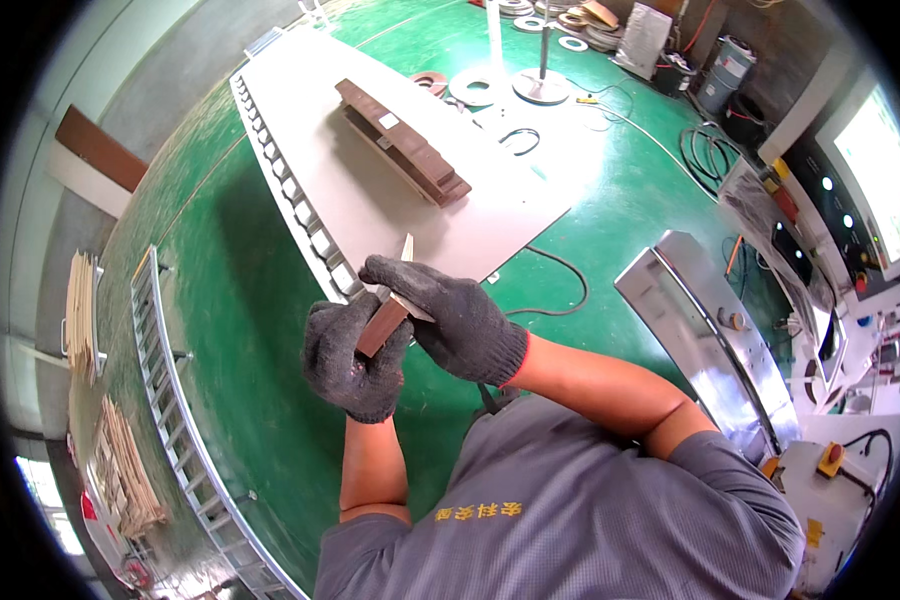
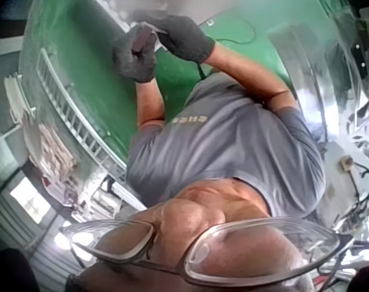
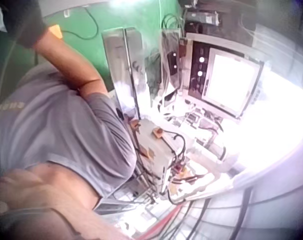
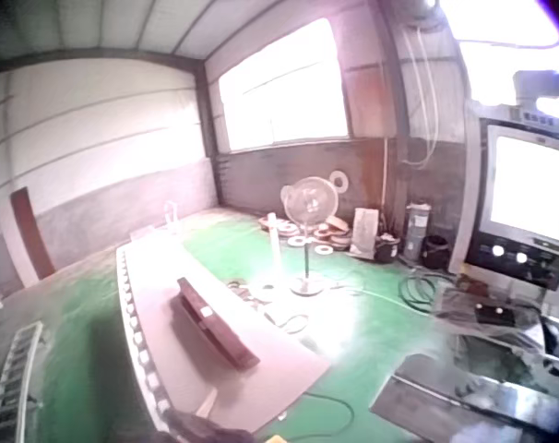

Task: The person picks up wood strips from a table and feeds them one at a time into an edge-banding machine.

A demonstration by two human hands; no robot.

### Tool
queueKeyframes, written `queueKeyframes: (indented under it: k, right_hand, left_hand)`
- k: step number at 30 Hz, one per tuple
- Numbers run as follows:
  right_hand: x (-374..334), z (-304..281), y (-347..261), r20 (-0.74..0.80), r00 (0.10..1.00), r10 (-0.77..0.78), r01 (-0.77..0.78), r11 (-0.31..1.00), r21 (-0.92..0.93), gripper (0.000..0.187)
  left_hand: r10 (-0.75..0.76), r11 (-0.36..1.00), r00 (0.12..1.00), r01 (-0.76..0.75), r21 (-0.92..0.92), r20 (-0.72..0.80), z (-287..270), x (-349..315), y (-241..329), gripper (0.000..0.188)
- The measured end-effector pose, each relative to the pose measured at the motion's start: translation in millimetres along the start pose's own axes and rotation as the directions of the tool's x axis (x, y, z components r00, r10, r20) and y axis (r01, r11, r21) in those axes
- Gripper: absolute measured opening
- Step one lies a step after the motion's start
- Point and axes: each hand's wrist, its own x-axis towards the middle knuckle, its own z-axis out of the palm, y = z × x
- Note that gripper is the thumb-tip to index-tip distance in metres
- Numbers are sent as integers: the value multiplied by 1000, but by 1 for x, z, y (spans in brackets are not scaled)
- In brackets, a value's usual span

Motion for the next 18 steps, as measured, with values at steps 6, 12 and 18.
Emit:
queueKeyframes:
  k: [6,12,18]
  right_hand:
    - [-10,-10,-1,-113,990,88,-103,985,-136,61]
    - [-24,-25,-18,-138,950,281,-305,930,-206,67]
    - [-47,-50,-14,-178,947,267,-299,936,-185,70]
  left_hand:
    - [43,998,996,-46,39,82,13,1,4,40]
    - [180,984,971,-180,-19,156,27,-1,10,39]
    - [163,974,948,-109,-201,275,54,-16,9,24]
